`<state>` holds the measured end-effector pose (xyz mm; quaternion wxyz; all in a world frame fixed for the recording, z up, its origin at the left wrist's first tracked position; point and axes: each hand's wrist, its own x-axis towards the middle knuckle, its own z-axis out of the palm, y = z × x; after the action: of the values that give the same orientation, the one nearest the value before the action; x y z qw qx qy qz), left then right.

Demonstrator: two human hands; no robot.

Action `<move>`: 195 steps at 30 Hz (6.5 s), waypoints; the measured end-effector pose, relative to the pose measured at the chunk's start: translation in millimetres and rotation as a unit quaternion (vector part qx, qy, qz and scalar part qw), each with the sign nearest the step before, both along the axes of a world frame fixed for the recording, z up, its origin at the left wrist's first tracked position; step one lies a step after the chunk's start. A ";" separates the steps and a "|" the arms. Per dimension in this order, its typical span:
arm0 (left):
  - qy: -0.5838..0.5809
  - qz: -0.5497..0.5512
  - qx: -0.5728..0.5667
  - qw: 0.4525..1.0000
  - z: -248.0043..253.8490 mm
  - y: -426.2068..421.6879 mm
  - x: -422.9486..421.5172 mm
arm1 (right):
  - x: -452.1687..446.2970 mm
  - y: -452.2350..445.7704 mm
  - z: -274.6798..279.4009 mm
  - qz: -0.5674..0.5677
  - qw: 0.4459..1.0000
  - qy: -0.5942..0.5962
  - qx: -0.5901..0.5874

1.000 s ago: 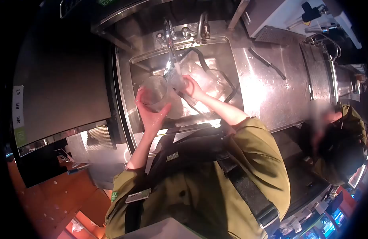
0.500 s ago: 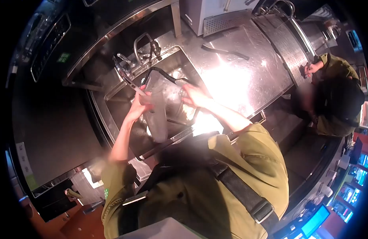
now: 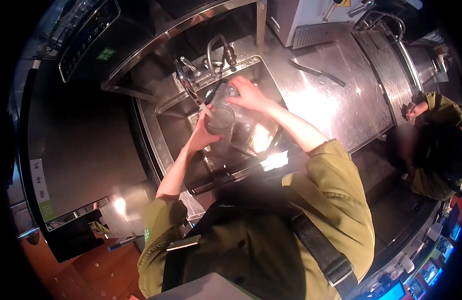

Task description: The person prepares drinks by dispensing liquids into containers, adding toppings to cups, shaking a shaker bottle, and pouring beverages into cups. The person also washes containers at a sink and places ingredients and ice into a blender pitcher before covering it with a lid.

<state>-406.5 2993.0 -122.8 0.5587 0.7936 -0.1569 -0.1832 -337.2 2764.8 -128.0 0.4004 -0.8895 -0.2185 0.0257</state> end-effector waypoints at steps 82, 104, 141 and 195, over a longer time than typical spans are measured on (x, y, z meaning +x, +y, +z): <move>0.317 -0.441 -0.299 0.785 78.1 -1226.4 -536.1 | -961.7 -858.8 -86.8 -0.817 0.269 0.031 0.509; 0.009 0.054 -0.353 0.934 66.7 -1646.2 -174.2 | -440.9 -1746.3 -81.2 -0.449 0.869 0.208 0.000; 0.100 0.465 -0.610 0.633 72.7 -2266.1 574.4 | 276.4 -2420.2 124.6 -0.409 0.890 -0.198 0.050; 0.028 -0.066 -0.584 0.808 286.6 -2331.2 174.1 | -10.5 -2234.2 157.8 0.089 0.831 -0.281 0.472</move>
<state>-232.4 661.8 163.8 0.9075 0.2998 -0.2706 -0.1151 -347.6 530.6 29.8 0.6890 -0.5381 -0.3850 -0.2957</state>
